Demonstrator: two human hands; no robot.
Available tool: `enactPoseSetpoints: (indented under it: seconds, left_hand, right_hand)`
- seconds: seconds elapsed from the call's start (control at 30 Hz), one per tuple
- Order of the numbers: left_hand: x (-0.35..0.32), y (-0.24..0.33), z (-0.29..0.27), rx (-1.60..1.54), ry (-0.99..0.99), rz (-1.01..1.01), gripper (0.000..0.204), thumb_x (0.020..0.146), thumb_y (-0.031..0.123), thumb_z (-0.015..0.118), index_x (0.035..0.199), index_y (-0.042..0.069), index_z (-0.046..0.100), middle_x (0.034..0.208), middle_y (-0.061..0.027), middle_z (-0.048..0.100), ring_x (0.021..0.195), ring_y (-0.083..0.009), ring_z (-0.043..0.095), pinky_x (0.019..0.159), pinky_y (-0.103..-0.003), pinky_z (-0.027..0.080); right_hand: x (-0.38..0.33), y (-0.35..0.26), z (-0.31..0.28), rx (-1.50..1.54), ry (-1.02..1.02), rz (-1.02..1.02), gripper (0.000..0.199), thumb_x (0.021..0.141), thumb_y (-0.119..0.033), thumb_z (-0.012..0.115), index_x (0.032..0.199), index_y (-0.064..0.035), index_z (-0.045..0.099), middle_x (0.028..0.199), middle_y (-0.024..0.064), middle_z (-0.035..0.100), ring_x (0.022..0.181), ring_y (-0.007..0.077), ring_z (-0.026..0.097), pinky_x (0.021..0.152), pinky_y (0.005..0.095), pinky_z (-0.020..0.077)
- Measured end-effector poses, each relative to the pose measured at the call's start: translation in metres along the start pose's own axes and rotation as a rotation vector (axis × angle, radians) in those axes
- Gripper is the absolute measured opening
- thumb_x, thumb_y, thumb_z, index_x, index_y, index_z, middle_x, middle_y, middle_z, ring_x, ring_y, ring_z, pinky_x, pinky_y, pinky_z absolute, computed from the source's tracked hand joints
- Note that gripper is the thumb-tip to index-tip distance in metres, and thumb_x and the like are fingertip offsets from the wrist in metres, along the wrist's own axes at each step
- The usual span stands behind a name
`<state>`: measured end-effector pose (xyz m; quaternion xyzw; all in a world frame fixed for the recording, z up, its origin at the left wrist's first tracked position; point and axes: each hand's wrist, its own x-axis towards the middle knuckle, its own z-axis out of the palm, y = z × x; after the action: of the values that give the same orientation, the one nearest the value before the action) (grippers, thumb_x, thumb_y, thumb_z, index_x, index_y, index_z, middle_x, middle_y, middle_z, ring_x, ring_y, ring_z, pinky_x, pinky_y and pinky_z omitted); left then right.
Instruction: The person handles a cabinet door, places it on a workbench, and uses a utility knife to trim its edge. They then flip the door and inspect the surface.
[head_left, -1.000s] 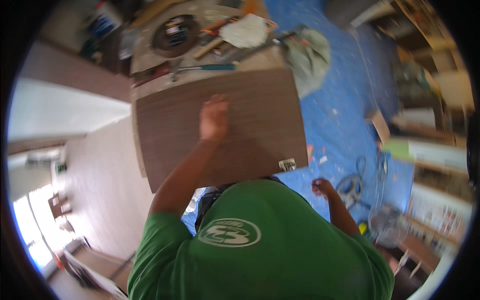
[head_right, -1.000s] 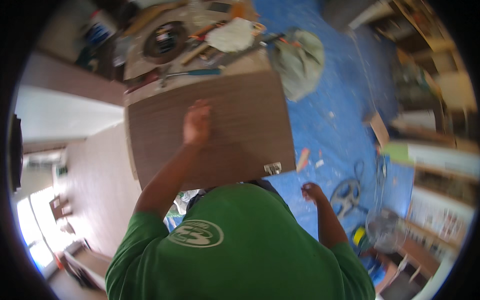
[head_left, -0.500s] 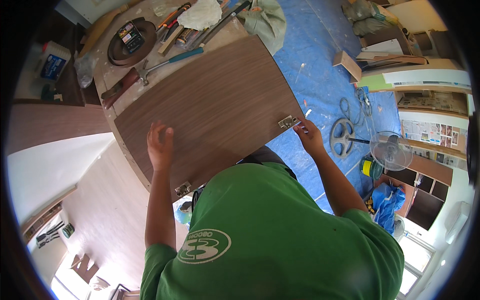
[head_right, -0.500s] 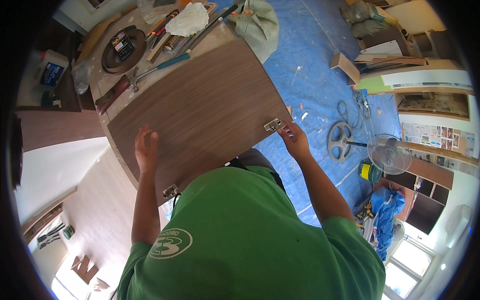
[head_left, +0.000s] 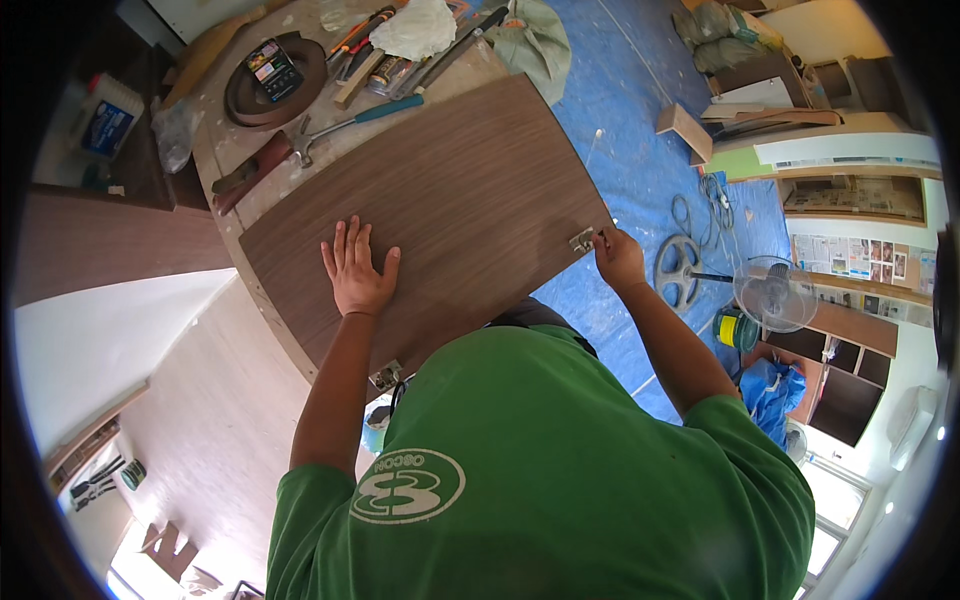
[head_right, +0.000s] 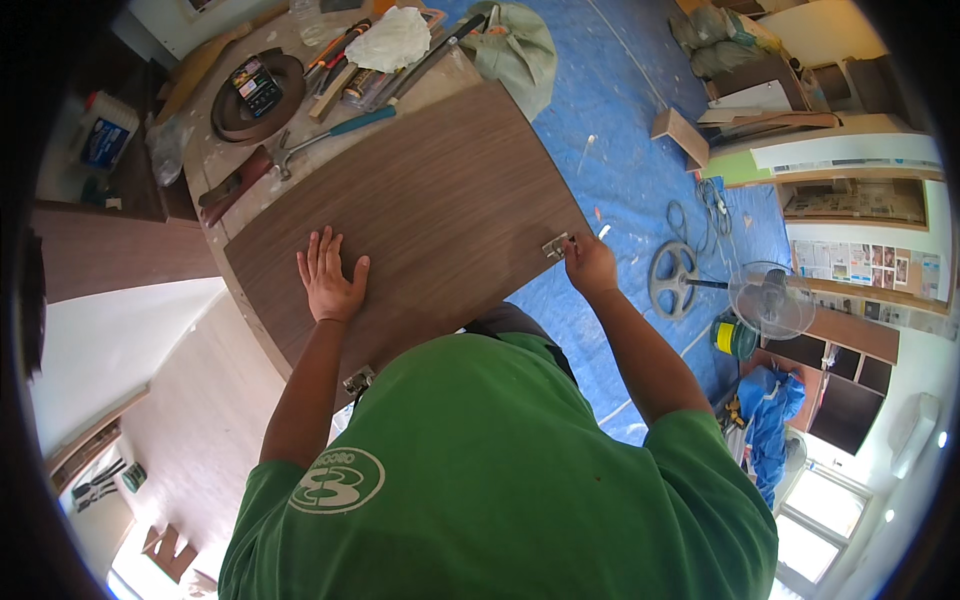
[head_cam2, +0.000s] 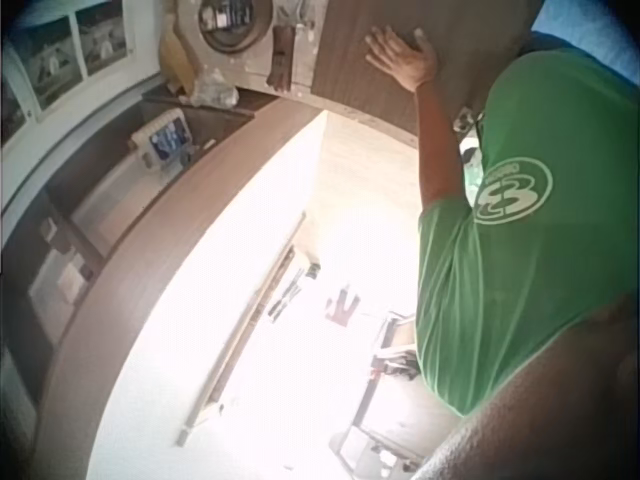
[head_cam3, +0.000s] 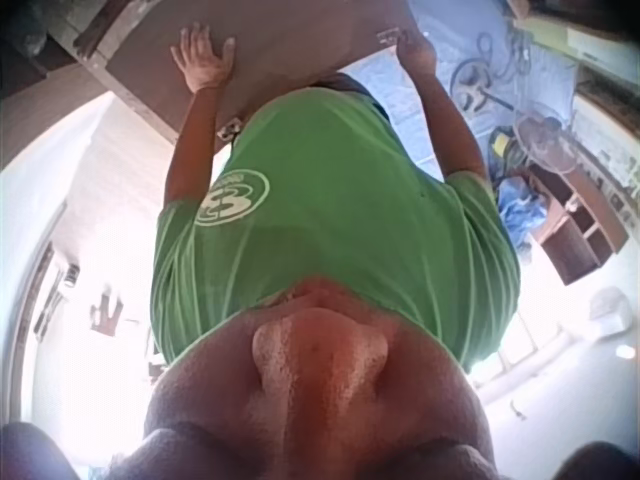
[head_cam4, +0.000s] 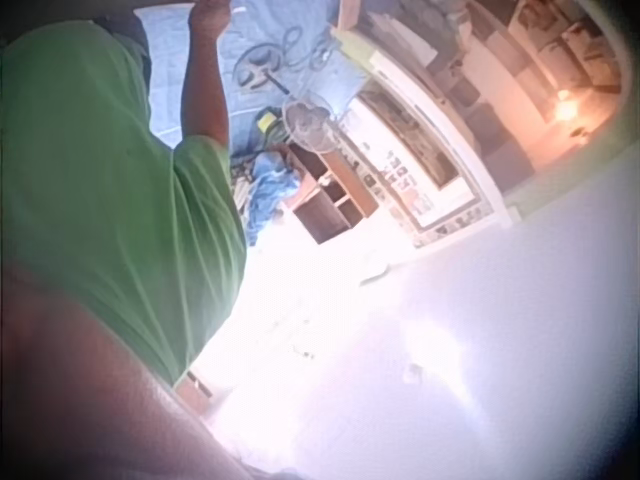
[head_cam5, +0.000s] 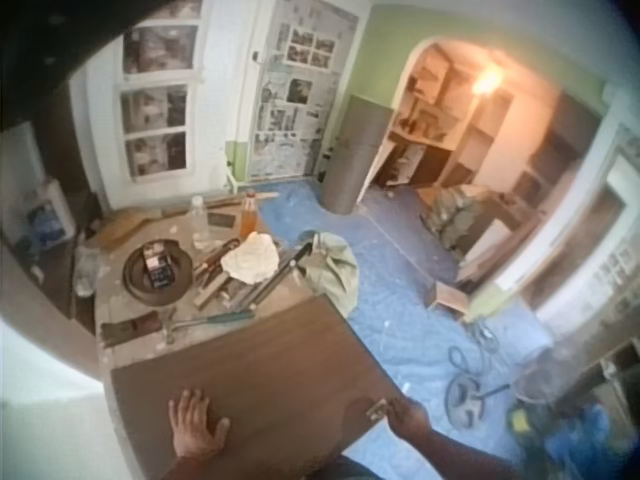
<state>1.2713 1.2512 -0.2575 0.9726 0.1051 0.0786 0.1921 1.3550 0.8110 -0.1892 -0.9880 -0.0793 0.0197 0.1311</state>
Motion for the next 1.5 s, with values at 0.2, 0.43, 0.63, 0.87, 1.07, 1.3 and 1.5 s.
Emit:
enactPoseSetpoints:
  seconds: [0.2, 0.43, 0.63, 0.87, 1.07, 1.3, 1.5]
  left_hand:
    - [-0.001, 0.002, 0.000, 0.016, 0.011, 0.033, 0.062, 0.093, 0.050, 0.056, 0.140, 0.010, 0.050, 0.155, -0.0050, 0.041, 0.150, -0.0246, 0.024, 0.123, -0.052, 0.011]
    - [0.001, -0.001, 0.003, 0.016, 0.011, -0.001, 0.062, 0.094, 0.050, 0.056, 0.142, 0.010, 0.048, 0.155, -0.0058, 0.040, 0.150, -0.0258, 0.025, 0.123, -0.052, 0.011]
    - [0.000, -0.001, 0.006, 0.017, 0.019, -0.019, 0.063, 0.094, 0.050, 0.055, 0.141, 0.010, 0.049, 0.156, -0.0069, 0.039, 0.150, -0.0265, 0.024, 0.123, -0.052, 0.011]
    - [0.003, -0.004, 0.005, 0.038, 0.026, -0.017, 0.064, 0.093, 0.049, 0.057, 0.142, 0.008, 0.049, 0.156, -0.0083, 0.038, 0.150, -0.0274, 0.024, 0.123, -0.052, 0.010]
    - [0.005, -0.012, 0.001, -0.129, 0.191, -0.070, 0.055, 0.091, 0.039, 0.063, 0.134, 0.007, 0.053, 0.153, -0.0086, 0.042, 0.147, -0.0276, 0.029, 0.122, -0.052, 0.013]
    - [0.109, -0.127, -0.060, -0.050, 0.188, -0.207, 0.035, 0.089, 0.025, 0.064, 0.120, 0.011, 0.056, 0.147, -0.0086, 0.048, 0.141, -0.0314, 0.037, 0.119, -0.054, 0.023]
    - [0.168, -0.170, -0.099, 0.401, -0.023, -0.279, 0.069, 0.085, 0.025, 0.065, 0.147, 0.014, 0.038, 0.154, -0.0082, 0.041, 0.149, -0.0287, 0.024, 0.121, -0.055, 0.017]
  right_hand:
    - [0.006, 0.000, -0.002, 0.005, 0.016, -0.047, 0.025, 0.090, -0.022, 0.065, 0.078, -0.0024, 0.056, 0.073, 0.0201, 0.061, 0.071, 0.0427, 0.061, 0.063, 0.0515, 0.0470]
    - [0.031, -0.007, -0.007, 0.270, -0.289, 0.599, 0.051, 0.089, -0.050, 0.064, 0.089, 0.0005, 0.066, 0.069, 0.0189, 0.064, 0.066, 0.0341, 0.066, 0.063, 0.0443, 0.0520]
    - [0.030, 0.002, -0.007, 0.836, -0.536, 0.920, 0.067, 0.086, -0.066, 0.061, 0.086, 0.0007, 0.065, 0.064, 0.0116, 0.062, 0.057, 0.0217, 0.063, 0.055, 0.0358, 0.0508]
    - [-0.005, 0.038, 0.010, 0.951, -0.346, 0.872, 0.073, 0.087, -0.074, 0.053, 0.081, -0.0022, 0.062, 0.062, 0.0100, 0.061, 0.050, 0.0189, 0.060, 0.049, 0.0344, 0.0479]
    - [-0.103, 0.131, 0.069, -0.058, -0.416, 0.170, 0.060, 0.097, -0.053, 0.050, 0.071, -0.0004, 0.065, 0.069, 0.0211, 0.066, 0.066, 0.0413, 0.063, 0.071, 0.0499, 0.0502]
    - [-0.195, 0.196, 0.063, -0.131, -0.968, -0.046, 0.036, 0.087, -0.032, 0.075, 0.106, -0.0027, 0.068, 0.080, 0.0139, 0.071, 0.064, 0.0263, 0.069, 0.061, 0.0411, 0.0527]
    - [-0.202, 0.157, 0.034, 0.525, -0.683, 0.892, 0.048, 0.087, -0.024, 0.076, 0.126, -0.0025, 0.058, 0.075, 0.0121, 0.069, 0.061, 0.0189, 0.065, 0.050, 0.0317, 0.0476]
